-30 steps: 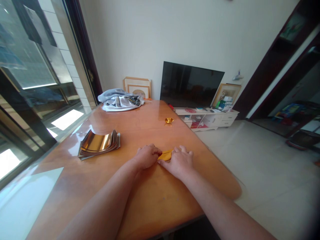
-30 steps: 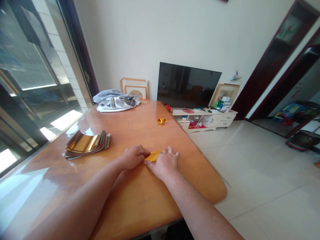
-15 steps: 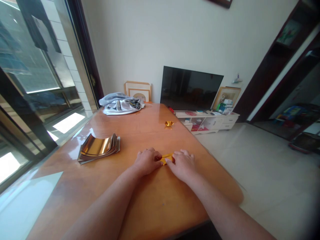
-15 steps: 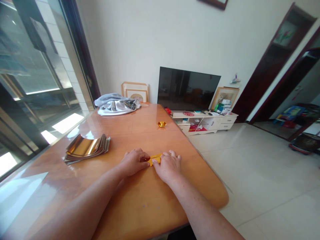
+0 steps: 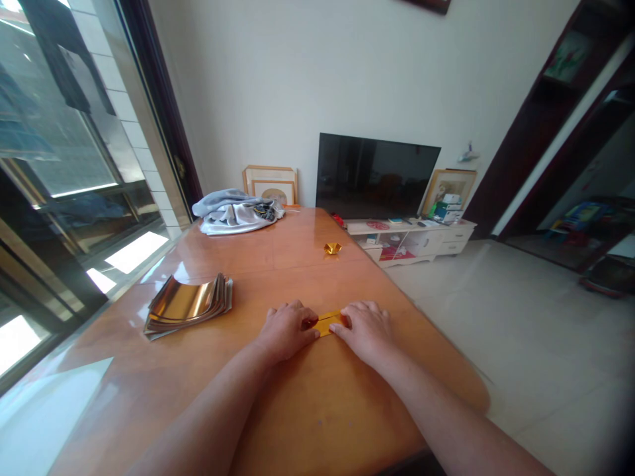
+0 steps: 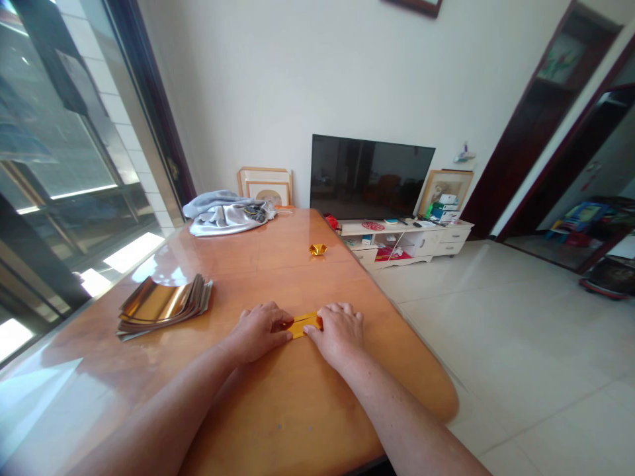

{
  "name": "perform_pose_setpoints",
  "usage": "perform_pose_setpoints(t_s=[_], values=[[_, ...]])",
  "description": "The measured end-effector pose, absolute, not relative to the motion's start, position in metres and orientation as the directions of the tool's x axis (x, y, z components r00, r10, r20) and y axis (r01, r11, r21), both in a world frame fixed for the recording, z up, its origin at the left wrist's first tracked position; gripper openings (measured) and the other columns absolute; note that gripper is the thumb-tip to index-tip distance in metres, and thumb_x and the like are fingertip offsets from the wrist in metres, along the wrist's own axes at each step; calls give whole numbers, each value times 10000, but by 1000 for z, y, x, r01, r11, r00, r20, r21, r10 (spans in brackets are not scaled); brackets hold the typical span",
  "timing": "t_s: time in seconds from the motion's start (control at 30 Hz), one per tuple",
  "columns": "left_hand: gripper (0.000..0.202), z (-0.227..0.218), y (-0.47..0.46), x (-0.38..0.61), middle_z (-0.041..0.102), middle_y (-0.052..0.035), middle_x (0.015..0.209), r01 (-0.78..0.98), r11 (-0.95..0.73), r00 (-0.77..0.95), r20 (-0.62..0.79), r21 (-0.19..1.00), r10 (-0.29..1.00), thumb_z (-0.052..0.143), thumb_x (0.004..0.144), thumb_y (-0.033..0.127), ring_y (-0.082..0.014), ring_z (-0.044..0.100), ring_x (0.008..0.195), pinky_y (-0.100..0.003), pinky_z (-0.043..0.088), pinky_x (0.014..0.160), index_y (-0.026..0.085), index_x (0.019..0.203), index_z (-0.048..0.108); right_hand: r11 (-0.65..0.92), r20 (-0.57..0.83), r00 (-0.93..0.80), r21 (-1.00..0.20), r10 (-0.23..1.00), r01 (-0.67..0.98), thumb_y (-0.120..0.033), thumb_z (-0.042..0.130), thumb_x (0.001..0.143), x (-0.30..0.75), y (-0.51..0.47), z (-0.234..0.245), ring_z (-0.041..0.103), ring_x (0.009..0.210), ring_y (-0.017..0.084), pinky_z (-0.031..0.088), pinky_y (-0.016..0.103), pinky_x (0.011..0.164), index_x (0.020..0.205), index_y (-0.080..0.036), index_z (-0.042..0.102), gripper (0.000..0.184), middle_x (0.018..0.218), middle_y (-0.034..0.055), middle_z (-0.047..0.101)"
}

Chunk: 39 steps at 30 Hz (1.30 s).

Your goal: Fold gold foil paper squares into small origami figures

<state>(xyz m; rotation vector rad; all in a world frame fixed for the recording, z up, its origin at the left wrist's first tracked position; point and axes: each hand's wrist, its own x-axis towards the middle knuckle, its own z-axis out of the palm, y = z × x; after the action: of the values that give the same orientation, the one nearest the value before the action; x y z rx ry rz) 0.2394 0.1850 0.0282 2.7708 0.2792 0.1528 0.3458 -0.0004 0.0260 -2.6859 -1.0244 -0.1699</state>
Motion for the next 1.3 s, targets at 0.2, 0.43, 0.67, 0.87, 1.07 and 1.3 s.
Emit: perform_pose_setpoints(t_s=[0.2, 0.43, 0.67, 0.87, 1.07, 1.3], values=[[263, 30, 184, 239, 666, -46, 1064, 189, -910, 973, 53, 369, 223, 633, 818, 450, -265, 613, 976, -400, 408, 870, 320, 1035, 706, -659, 171, 702, -248, 692, 710, -534, 649, 872, 359, -8, 29, 545, 1031, 234, 350, 345, 861, 950, -276, 680, 271, 1079, 25, 684], [282, 27, 186, 240, 663, -33, 1060, 178, -911, 974, 64, 371, 216, 625, 825, 449, -260, 611, 967, -395, 399, 866, 349, 1078, 701, -588, 149, 648, -306, 747, 749, -492, 627, 900, 375, -14, 25, 542, 1063, 221, 369, 328, 892, 1035, -273, 670, 261, 1113, 39, 655], [287, 27, 186, 241, 662, -18, 1057, 161, -909, 978, 62, 384, 199, 636, 828, 452, -249, 607, 973, -385, 377, 853, 361, 1095, 689, -546, 192, 621, -331, 760, 770, -454, 635, 904, 385, -20, 18, 538, 1077, 223, 390, 325, 906, 1106, -271, 638, 273, 1112, 33, 657], [282, 29, 186, 241, 654, -7, 1056, 164, -904, 978, 55, 396, 201, 639, 831, 441, -250, 601, 1007, -379, 366, 861, 375, 1102, 683, -513, 216, 604, -358, 768, 780, -405, 643, 905, 391, -22, 12, 531, 1091, 227, 394, 329, 932, 1141, -264, 623, 276, 1136, 37, 655], [285, 30, 186, 241, 650, -11, 1052, 147, -908, 982, 55, 392, 183, 628, 843, 439, -244, 601, 978, -385, 360, 854, 367, 1113, 681, -493, 219, 596, -385, 772, 780, -363, 635, 906, 396, -24, 7, 531, 1119, 239, 403, 355, 959, 1187, -255, 610, 301, 1172, 53, 653], [295, 28, 187, 240, 654, -21, 1057, 138, -912, 980, 78, 387, 182, 638, 832, 454, -257, 595, 989, -391, 352, 844, 357, 1107, 687, -476, 211, 588, -408, 781, 779, -319, 565, 931, 401, -25, 9, 577, 1099, 226, 444, 349, 947, 1134, -250, 652, 231, 1149, 49, 678]])
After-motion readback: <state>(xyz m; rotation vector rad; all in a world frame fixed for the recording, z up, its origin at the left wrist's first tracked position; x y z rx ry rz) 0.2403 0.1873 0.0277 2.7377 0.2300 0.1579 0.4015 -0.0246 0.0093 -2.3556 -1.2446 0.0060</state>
